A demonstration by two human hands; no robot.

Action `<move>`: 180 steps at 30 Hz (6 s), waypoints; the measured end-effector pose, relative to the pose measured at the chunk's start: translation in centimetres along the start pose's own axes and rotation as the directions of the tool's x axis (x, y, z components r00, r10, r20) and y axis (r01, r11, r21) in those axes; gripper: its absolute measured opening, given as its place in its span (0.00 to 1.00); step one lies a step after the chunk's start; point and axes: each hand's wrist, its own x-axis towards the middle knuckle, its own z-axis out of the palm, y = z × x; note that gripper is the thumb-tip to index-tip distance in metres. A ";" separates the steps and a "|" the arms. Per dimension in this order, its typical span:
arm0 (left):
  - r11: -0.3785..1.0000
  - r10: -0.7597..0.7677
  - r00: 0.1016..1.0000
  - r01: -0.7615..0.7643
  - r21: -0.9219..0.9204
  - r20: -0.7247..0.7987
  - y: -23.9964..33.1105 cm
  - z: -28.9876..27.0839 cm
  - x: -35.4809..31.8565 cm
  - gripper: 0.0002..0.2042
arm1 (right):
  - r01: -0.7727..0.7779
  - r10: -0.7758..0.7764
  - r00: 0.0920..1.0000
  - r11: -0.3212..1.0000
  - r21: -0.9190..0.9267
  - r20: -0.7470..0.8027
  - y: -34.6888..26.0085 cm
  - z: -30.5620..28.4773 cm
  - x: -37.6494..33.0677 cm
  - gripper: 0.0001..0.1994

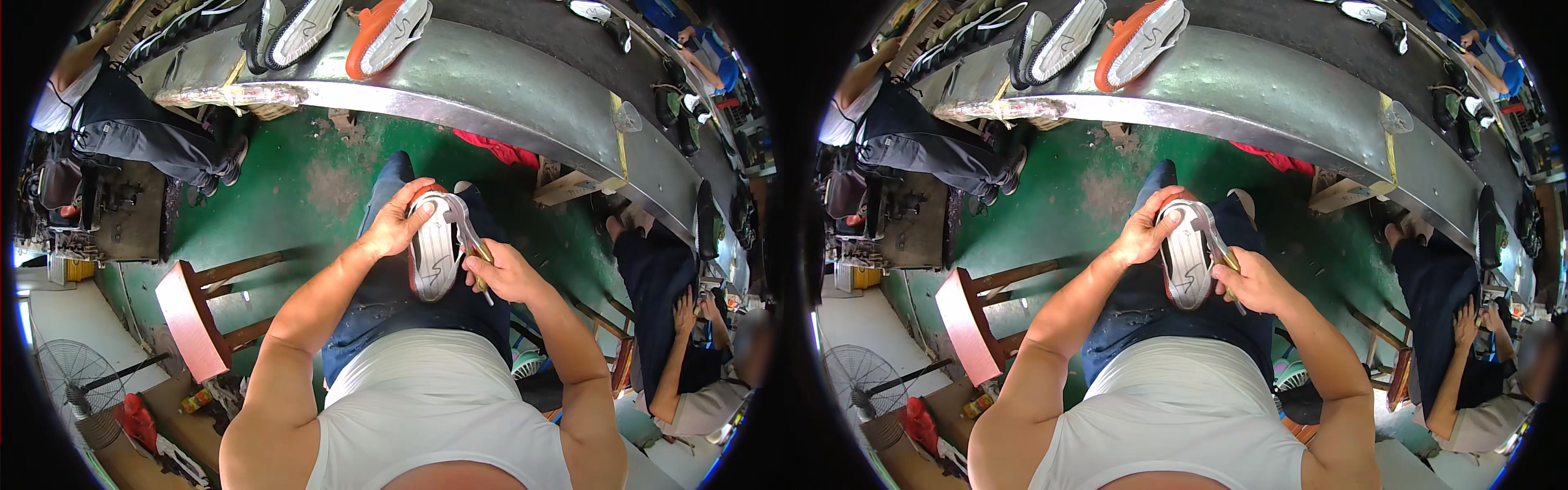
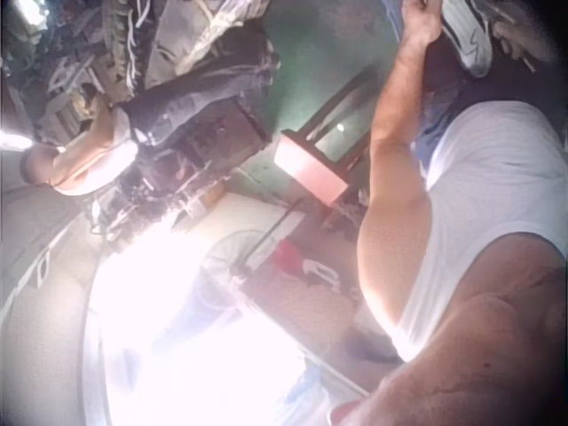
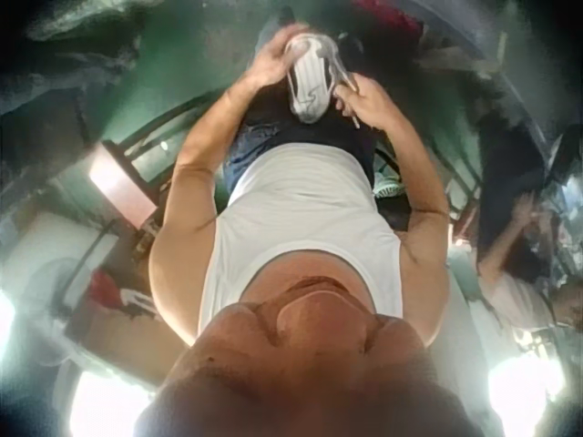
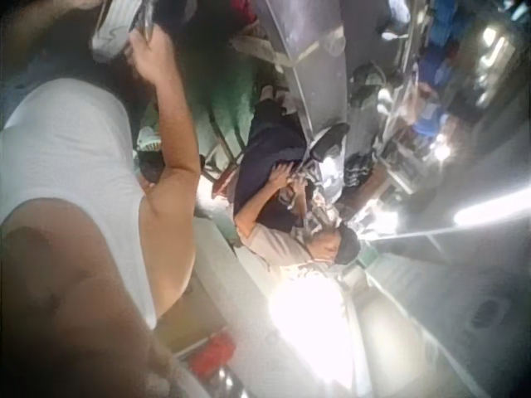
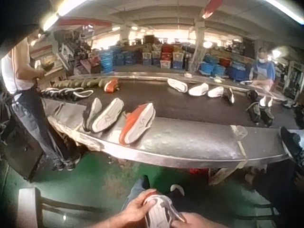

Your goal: Pulling shoe uppers over lasts using lasting pliers and placing them on a conveyor belt.

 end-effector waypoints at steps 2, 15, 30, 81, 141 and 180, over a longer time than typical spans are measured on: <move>0.993 0.023 1.000 -0.024 -0.112 -0.014 -0.5 0.4 0.3 0.22 | -0.110 0.114 0.993 0.975 -0.192 0.013 -0.6 -0.6 0.2 0.10; 0.958 -0.014 0.999 0.028 -0.285 0.049 -2.2 0.6 2.7 0.19 | 0.326 -0.588 0.770 0.696 -0.639 -0.248 5.5 0.1 3.5 0.12; 0.968 -0.159 0.987 0.154 -0.196 -0.010 -0.2 1.2 3.4 0.20 | 0.277 -0.480 0.794 0.832 -0.481 -0.372 -0.9 -0.6 1.4 0.14; 0.914 -0.324 0.751 0.406 0.017 -0.575 -8.1 8.9 -2.6 0.28 | -0.076 0.153 0.986 0.774 -0.629 0.069 2.6 0.5 -0.2 0.16; 0.843 -0.508 0.842 0.529 0.095 -0.181 -1.7 5.0 8.2 0.35 | 0.019 -0.099 0.978 0.921 -0.389 -0.185 6.2 -3.1 -5.6 0.20; 0.820 -0.122 0.991 0.128 0.558 -0.048 -3.0 5.6 -0.3 0.23 | -0.255 0.219 0.963 0.927 0.276 0.156 7.1 -5.8 -0.3 0.20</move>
